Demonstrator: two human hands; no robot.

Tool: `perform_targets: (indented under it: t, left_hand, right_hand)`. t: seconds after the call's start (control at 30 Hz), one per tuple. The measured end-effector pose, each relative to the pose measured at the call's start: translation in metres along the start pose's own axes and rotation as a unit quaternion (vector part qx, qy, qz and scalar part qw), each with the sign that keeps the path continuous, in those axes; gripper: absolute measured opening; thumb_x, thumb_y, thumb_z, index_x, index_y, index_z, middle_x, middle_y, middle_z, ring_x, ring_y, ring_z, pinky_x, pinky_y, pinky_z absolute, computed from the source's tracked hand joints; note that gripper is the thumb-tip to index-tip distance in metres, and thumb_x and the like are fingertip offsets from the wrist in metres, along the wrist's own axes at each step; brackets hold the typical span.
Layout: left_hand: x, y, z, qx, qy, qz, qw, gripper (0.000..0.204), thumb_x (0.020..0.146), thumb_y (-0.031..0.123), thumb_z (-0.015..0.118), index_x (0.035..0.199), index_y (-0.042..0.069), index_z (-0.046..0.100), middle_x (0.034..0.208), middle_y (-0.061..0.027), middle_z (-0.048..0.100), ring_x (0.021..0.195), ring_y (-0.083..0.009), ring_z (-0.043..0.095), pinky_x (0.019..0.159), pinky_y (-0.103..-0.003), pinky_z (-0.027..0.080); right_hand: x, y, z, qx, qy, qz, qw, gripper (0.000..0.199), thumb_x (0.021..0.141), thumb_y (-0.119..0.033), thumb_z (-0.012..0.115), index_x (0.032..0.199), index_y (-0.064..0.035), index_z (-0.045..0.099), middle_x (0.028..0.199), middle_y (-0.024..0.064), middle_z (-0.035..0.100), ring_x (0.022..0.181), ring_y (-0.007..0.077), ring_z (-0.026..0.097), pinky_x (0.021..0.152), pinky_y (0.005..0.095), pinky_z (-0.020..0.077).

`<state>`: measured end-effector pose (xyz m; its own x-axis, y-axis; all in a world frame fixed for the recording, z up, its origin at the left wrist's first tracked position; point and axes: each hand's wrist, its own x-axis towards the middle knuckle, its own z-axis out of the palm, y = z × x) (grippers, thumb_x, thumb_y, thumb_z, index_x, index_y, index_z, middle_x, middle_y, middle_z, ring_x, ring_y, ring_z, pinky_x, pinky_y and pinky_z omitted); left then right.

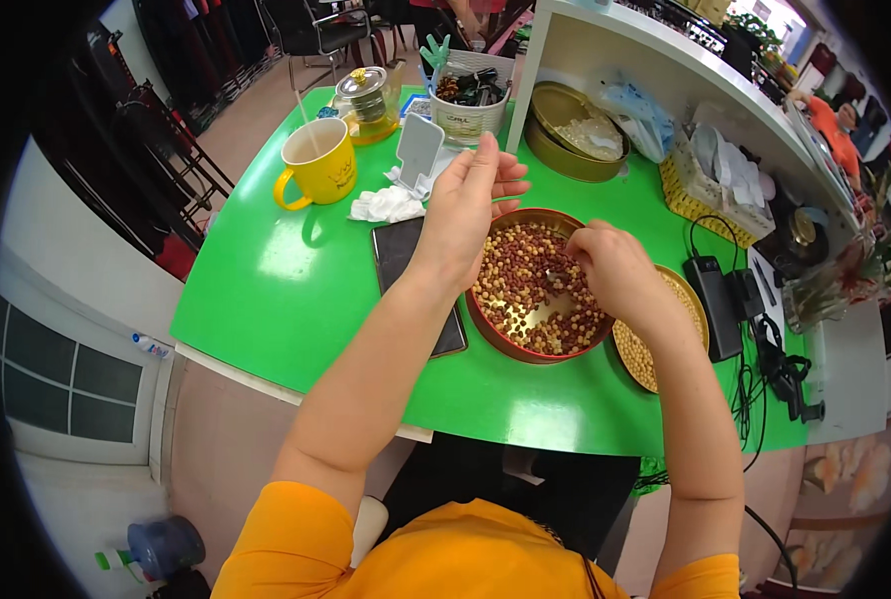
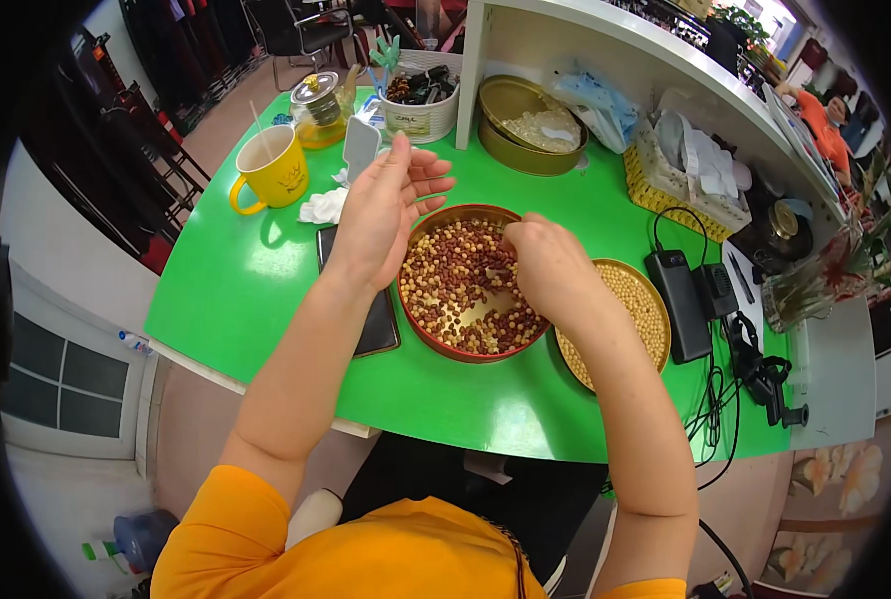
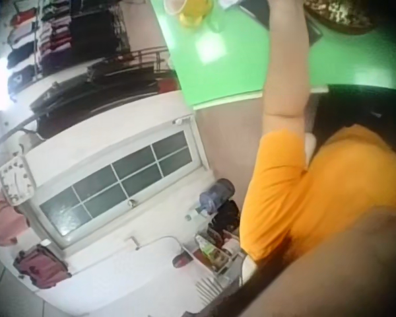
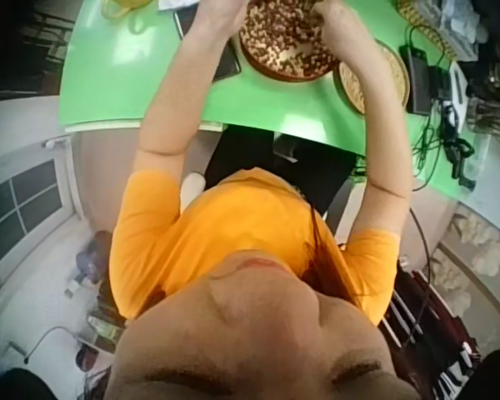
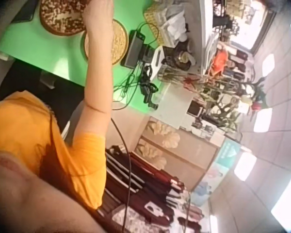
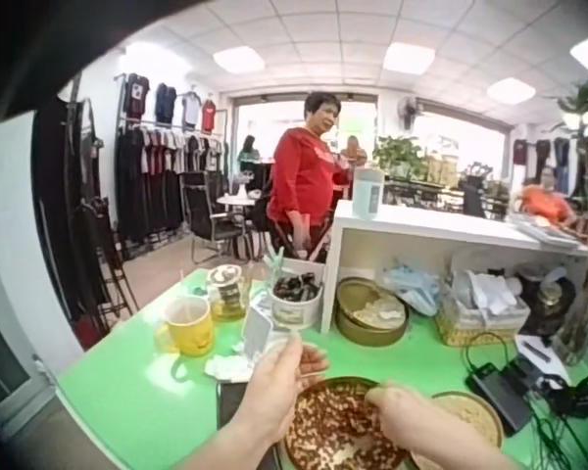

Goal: Sorting small seeds or grains from one tray to another by hand at a desk.

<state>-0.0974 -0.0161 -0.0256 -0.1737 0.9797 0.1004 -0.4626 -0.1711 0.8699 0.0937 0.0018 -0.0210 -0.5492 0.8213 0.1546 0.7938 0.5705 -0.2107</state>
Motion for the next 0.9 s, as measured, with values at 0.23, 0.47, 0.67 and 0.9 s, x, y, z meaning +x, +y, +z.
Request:
perform_targets:
  t: [0.23,0.47,0.67,0.9]
  left_hand:
    - [0.0009,-0.0018,0.0026,0.012,-0.010,0.009,1.000,0.041,0.097,0.044,0.047,0.097,0.004,0.055,0.095,-0.0069,0.060,0.087,-0.0149,0.058,0.078,-0.029,0.046]
    - [-0.0008,-0.0018,0.0048,0.019,-0.015,0.009,1.000,0.039,0.097,0.043,0.049,0.094,0.004,0.055,0.090,-0.0047,0.060,0.082,-0.0123,0.058,0.074,-0.027,0.046]
    - [-0.0008,-0.0032,0.0063,0.023,-0.019,0.009,1.000,0.039,0.097,0.043,0.050,0.094,0.004,0.055,0.090,-0.0046,0.060,0.080,-0.0119,0.058,0.073,-0.026,0.047]
    - [-0.0003,-0.0041,0.0036,0.037,-0.039,-0.004,0.999,0.038,0.097,0.042,0.049,0.097,0.004,0.055,0.095,-0.0075,0.060,0.087,-0.0159,0.059,0.080,-0.030,0.048]
  right_hand:
    - [0.0103,-0.0011,0.0022,-0.044,-0.099,-0.002,0.994,0.014,0.081,0.001,0.053,0.088,0.0019,0.065,0.093,0.0174,0.063,0.089,0.0354,0.060,0.078,0.0412,0.0476]
    - [0.0092,-0.0021,0.0018,0.023,-0.132,0.016,0.991,0.016,0.076,0.005,0.055,0.088,0.0017,0.064,0.089,0.0213,0.066,0.087,0.0363,0.064,0.076,0.0438,0.0500]
    - [0.0073,-0.0064,0.0006,0.035,-0.138,0.028,0.989,0.016,0.078,0.002,0.054,0.090,0.0013,0.064,0.091,0.0214,0.066,0.088,0.0365,0.063,0.076,0.0436,0.0500]
    - [0.0045,-0.0065,0.0056,0.010,-0.122,-0.008,0.992,0.009,0.079,-0.003,0.059,0.086,0.0015,0.061,0.088,0.0185,0.064,0.086,0.0359,0.062,0.076,0.0430,0.0489]
